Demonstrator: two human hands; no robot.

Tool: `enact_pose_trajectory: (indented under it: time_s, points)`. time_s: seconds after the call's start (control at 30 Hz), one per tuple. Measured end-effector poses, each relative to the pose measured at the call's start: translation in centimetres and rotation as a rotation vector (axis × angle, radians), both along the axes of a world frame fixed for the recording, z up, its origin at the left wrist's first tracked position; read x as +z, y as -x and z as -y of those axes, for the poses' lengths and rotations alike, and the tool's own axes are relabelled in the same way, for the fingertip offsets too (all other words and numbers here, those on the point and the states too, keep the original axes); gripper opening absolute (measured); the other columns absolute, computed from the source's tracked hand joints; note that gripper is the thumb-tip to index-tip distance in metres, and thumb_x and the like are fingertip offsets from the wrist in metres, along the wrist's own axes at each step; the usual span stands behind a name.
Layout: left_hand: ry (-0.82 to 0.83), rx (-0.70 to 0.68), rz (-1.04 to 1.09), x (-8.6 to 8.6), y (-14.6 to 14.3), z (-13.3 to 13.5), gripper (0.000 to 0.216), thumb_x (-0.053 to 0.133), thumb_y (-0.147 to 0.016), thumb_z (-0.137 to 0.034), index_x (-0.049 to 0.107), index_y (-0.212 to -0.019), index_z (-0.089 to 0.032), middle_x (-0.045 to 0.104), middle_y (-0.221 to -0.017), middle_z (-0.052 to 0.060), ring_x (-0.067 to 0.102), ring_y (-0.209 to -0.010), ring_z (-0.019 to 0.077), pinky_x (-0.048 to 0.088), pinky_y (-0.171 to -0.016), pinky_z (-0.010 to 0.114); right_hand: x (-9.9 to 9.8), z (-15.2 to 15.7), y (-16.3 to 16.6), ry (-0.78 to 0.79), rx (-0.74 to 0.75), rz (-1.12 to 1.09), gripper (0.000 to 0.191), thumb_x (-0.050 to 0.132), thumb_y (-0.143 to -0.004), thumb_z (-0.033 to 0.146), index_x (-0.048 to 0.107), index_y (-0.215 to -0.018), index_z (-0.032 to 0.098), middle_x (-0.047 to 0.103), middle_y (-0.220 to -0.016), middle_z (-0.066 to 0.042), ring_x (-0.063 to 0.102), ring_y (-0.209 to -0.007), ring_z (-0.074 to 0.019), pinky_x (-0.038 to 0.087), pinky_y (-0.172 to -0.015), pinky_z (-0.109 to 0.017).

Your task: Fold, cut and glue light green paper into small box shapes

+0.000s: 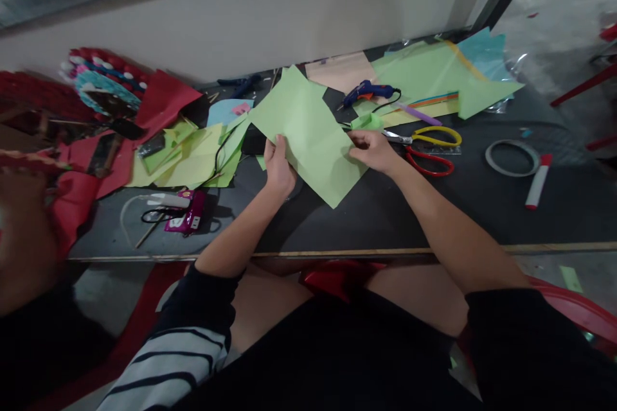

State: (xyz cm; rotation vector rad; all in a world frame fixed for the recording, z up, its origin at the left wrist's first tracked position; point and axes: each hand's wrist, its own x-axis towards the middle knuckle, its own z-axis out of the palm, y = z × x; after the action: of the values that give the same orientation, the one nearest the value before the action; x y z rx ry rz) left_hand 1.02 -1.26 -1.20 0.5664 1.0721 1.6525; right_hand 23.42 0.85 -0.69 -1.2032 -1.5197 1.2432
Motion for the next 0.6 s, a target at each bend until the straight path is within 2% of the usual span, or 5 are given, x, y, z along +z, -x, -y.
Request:
enact_pose_trajectory:
  time_s: [0.13, 0.23, 0.3, 0.47, 0.6]
  points:
    - [0.015, -0.041, 0.010, 0.6, -1.1, 0.9, 0.034, 0.064, -0.104, -0.025, 0.059, -0.138, -0.022, 0.072, -0.139, 0.012, 0.060, -0.148, 0.0252, 0.050, -0.125, 0.040, 0.1, 0.2, 0.6, -0.057, -0.114, -0.053, 0.023, 0.086, -0.072, 0.041, 0.077, -0.082, 0.023, 0.076, -0.085, -0.003, 0.071, -0.084, -0.0213, 0.059, -0.076, -0.035]
    - [0.060, -0.052, 0.010, 0.4, -1.4, 1.0, 0.047, 0.061, -0.106, -0.027, 0.051, -0.151, -0.025, 0.061, -0.158, 0.011, 0.052, -0.155, 0.0243, 0.045, -0.129, 0.040, 0.1, 0.2, 0.7, -0.054, -0.162, -0.069, 0.032, 0.092, -0.068, 0.046, 0.073, -0.076, 0.021, 0.071, -0.078, -0.002, 0.067, -0.077, -0.0186, 0.056, -0.072, -0.032]
    - [0.084, -0.057, -0.003, 0.0, -1.3, 0.9, 0.051, 0.058, -0.107, -0.029, 0.046, -0.156, -0.027, 0.052, -0.167, 0.010, 0.047, -0.159, 0.0245, 0.044, -0.129, 0.039, 0.3, 0.3, 0.8, -0.041, -0.154, -0.122, 0.036, 0.094, -0.065, 0.048, 0.071, -0.074, 0.022, 0.070, -0.076, -0.002, 0.068, -0.079, -0.0191, 0.058, -0.076, -0.034]
    - [0.095, -0.057, -0.091, -1.8, -0.3, -0.4, 0.051, 0.055, -0.107, -0.037, 0.045, -0.157, -0.029, 0.044, -0.173, 0.008, 0.046, -0.159, 0.0253, 0.048, -0.127, 0.040, 1.0, 0.7, 1.0, 0.004, -0.033, -0.256, 0.039, 0.097, -0.058, 0.050, 0.075, -0.078, 0.025, 0.074, -0.078, 0.000, 0.073, -0.088, -0.0213, 0.062, -0.087, -0.038]
    - [0.075, -0.031, -0.163, -3.5, 0.4, -1.3, 0.049, 0.056, -0.105, -0.043, 0.049, -0.151, -0.028, 0.048, -0.169, 0.010, 0.051, -0.155, 0.0258, 0.053, -0.123, 0.042, 1.3, 0.9, 0.7, 0.106, -0.054, -0.306, 0.033, 0.088, -0.065, 0.055, 0.075, -0.073, 0.026, 0.078, -0.080, -0.003, 0.076, -0.090, -0.0265, 0.063, -0.085, -0.042]
